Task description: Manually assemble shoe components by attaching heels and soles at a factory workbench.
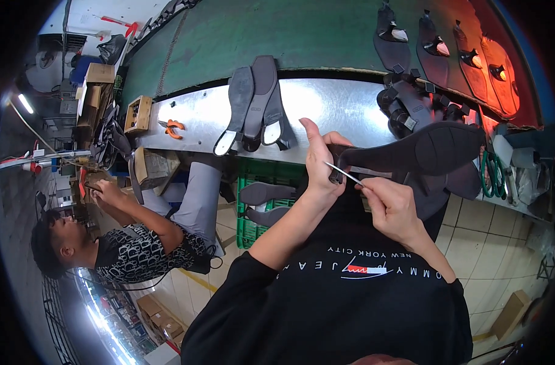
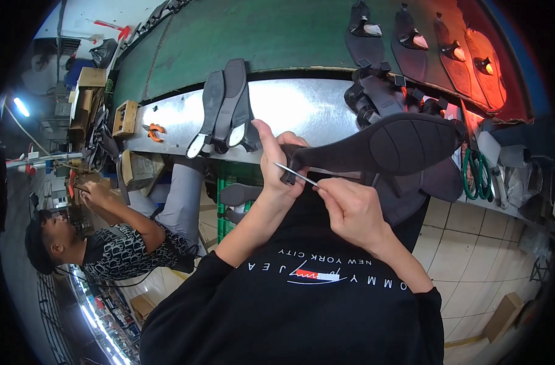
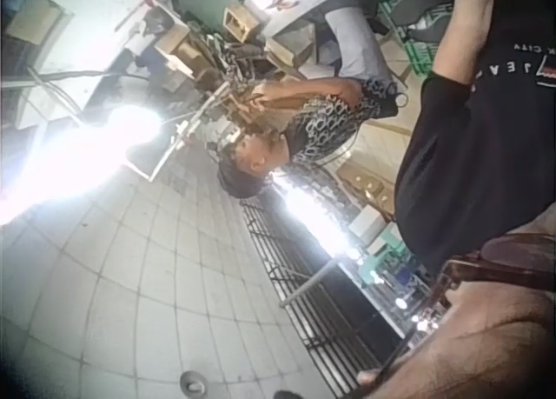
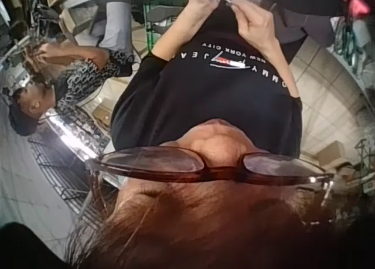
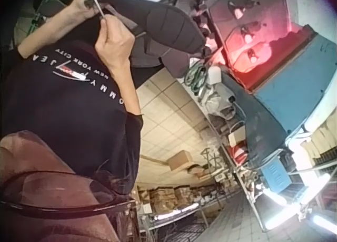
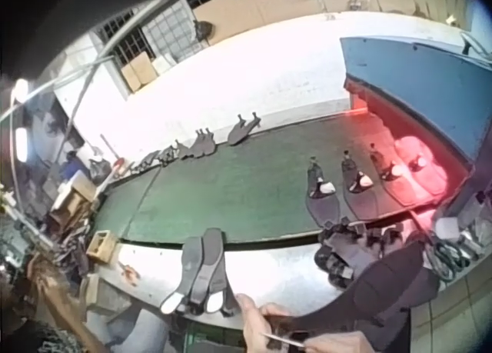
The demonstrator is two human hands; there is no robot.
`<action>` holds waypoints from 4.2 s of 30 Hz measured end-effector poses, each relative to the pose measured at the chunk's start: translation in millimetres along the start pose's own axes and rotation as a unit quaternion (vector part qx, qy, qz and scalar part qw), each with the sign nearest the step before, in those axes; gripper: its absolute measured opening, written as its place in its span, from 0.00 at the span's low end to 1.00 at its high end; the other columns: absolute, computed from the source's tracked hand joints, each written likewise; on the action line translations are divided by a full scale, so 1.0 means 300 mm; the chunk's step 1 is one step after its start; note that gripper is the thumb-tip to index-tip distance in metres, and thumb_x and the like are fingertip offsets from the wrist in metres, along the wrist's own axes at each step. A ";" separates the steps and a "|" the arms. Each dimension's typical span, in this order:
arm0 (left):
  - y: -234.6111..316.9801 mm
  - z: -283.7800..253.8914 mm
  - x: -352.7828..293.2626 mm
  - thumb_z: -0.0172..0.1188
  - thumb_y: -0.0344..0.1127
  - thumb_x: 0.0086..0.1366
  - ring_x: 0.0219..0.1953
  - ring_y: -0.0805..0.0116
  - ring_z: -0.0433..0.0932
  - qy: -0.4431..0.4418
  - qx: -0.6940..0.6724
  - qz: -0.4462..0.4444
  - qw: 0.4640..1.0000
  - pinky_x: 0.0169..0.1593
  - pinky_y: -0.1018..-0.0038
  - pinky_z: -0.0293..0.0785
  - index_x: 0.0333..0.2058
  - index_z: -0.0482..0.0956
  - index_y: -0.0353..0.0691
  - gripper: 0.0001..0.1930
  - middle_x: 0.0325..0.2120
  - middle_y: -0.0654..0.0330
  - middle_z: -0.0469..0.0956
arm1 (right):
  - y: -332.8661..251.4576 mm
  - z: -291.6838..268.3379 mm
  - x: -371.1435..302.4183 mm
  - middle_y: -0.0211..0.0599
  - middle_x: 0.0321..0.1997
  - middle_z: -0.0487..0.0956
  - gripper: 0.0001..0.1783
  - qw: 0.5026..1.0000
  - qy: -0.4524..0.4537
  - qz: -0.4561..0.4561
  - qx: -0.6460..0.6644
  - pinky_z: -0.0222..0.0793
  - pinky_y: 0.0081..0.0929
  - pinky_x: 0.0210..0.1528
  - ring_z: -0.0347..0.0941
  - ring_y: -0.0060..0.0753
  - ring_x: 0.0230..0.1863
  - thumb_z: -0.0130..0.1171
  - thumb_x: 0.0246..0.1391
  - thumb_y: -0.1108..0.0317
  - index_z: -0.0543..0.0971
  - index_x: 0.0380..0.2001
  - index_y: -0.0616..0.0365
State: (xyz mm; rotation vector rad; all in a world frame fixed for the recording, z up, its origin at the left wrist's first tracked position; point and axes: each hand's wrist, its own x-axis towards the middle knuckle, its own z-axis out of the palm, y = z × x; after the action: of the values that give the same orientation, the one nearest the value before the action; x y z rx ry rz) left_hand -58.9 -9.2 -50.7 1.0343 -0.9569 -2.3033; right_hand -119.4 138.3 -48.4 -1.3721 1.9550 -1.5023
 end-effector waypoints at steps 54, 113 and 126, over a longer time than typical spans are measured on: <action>-0.082 0.005 -0.014 0.52 0.45 0.68 0.20 0.84 0.65 -0.054 -0.129 -0.013 0.990 0.23 0.84 0.61 0.22 0.72 0.45 0.16 0.17 0.71 0.68 | 0.012 0.069 0.139 0.36 0.25 0.75 0.20 0.991 0.090 -0.095 0.003 0.63 0.18 0.24 0.69 0.25 0.23 0.64 0.41 0.78 0.81 0.42 0.59; 0.239 -0.426 -0.115 0.61 0.20 0.49 0.37 0.76 0.74 0.004 0.231 0.245 0.942 0.40 0.79 0.72 0.61 0.59 0.37 0.38 0.38 0.63 0.74 | -0.045 0.103 0.118 0.24 0.18 0.68 0.22 0.904 -0.199 0.201 0.322 0.58 0.14 0.23 0.61 0.13 0.19 0.42 0.60 0.74 0.69 0.58 0.59; 0.126 -0.285 -0.117 0.51 0.60 0.60 0.35 0.61 0.78 -0.191 0.029 -0.253 0.948 0.35 0.71 0.76 0.57 0.64 0.42 0.34 0.44 0.50 0.74 | 0.046 0.059 0.082 0.23 0.17 0.63 0.25 0.842 -0.133 0.348 0.390 0.57 0.10 0.19 0.58 0.12 0.16 0.40 0.65 0.68 0.59 0.65 0.54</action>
State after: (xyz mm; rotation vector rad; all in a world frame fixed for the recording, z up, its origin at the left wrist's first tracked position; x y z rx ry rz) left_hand 33.1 -47.8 -47.3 0.9590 -0.9896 -3.0002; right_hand -125.4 107.8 -60.4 -0.4033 1.2000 -1.3707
